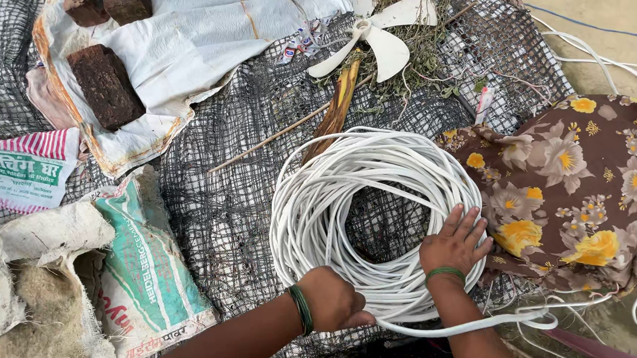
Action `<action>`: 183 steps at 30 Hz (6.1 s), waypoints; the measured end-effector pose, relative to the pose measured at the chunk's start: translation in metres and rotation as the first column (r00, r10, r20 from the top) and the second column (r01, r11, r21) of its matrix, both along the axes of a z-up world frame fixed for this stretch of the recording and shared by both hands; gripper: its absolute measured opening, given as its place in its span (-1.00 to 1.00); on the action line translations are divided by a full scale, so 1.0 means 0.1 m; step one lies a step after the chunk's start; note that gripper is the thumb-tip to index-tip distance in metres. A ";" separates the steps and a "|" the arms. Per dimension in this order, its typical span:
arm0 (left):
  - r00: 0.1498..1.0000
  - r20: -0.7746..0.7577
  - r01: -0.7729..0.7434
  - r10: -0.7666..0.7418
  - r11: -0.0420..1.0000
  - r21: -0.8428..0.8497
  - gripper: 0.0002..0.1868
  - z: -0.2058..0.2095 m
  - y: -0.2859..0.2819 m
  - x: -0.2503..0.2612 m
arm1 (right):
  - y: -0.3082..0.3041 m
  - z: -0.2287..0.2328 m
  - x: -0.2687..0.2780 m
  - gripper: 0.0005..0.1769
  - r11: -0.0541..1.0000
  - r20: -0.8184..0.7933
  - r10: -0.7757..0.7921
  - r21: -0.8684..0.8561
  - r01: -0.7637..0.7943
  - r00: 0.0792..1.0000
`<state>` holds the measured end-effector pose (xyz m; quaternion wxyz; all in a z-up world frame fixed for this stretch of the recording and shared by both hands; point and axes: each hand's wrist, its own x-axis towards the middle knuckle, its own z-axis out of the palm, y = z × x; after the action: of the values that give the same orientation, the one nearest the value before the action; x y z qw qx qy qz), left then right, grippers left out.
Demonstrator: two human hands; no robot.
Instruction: The person winds a white cable into a circular coil by hand on a mesh surface.
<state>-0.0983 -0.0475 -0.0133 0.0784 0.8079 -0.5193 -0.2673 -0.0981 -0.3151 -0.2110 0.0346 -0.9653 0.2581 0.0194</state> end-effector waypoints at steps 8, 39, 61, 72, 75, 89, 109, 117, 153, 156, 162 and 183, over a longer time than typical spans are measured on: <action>0.990 0.026 0.133 -0.139 0.980 0.146 -0.20 -0.97 0.10 0.01 | 0.10 0.10 -0.95 0.15 0.895 0.403 0.359 0.106 -0.433 0.842; 0.987 0.143 -0.076 0.071 0.997 0.028 -0.21 -0.76 0.33 -0.48 | -0.27 1.17 1.52 -0.55 0.515 0.361 0.818 -0.110 -0.850 0.448; 0.892 0.014 -0.411 0.451 0.800 0.437 0.00 -0.81 0.14 -0.27 | 0.24 1.15 1.68 -0.49 0.613 0.342 0.603 0.380 -0.693 0.721; 0.866 -0.015 -0.433 0.500 0.764 0.479 0.10 -1.00 0.14 -0.21 | -0.78 0.72 -1.19 -0.44 -0.034 -0.336 0.275 0.933 0.359 0.901; 0.866 -0.016 -0.435 0.500 0.769 0.468 0.11 -1.01 0.15 -0.21 | -0.85 0.24 -1.94 -0.28 -0.175 -0.706 -0.029 0.700 0.692 0.707; 0.889 -0.015 -0.398 0.458 0.789 0.468 0.05 -0.91 0.15 -0.20 | -1.20 0.36 -1.65 0.20 -0.643 -0.660 -0.751 0.735 -0.216 -0.010; 0.933 -0.054 -0.289 0.357 0.829 0.479 0.01 -0.97 0.16 -0.06 | -1.13 2.49 -1.00 -0.43 0.362 0.504 -0.480 0.859 -0.361 0.718; 0.925 -0.095 -0.281 0.369 0.829 0.484 -0.02 -1.11 0.11 0.04 | -0.42 2.78 -0.33 0.09 0.939 0.381 0.060 0.291 -0.182 0.922; 0.860 -0.079 -0.474 0.504 0.846 0.245 -0.52 -0.19 -1.57 1.44 | -0.49 0.22 0.64 -0.42 0.938 0.356 0.337 -0.045 -0.345 0.871; 0.820 -0.223 -0.550 0.526 0.833 -0.058 -0.51 -0.78 -2.68 2.28 | -0.48 0.21 0.65 -0.38 0.938 0.370 0.339 -0.060 -0.341 0.865; 0.692 -0.429 -0.624 0.580 0.780 0.047 -0.28 -1.78 -4.11 3.02 | -0.47 0.23 0.63 -0.39 0.923 0.335 0.368 -0.014 -0.385 0.867; 0.858 -0.279 0.123 -0.431 0.701 -0.702 -0.53 1.93 -2.48 2.30 | -0.48 0.27 0.69 -0.44 0.892 0.448 0.453 -0.215 -0.398 0.771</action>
<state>0.1316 -0.2950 0.1795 0.4280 0.5581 -0.6681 -0.2430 -0.0291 -0.3630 -0.1836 0.0410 -0.9720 0.0161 -0.2307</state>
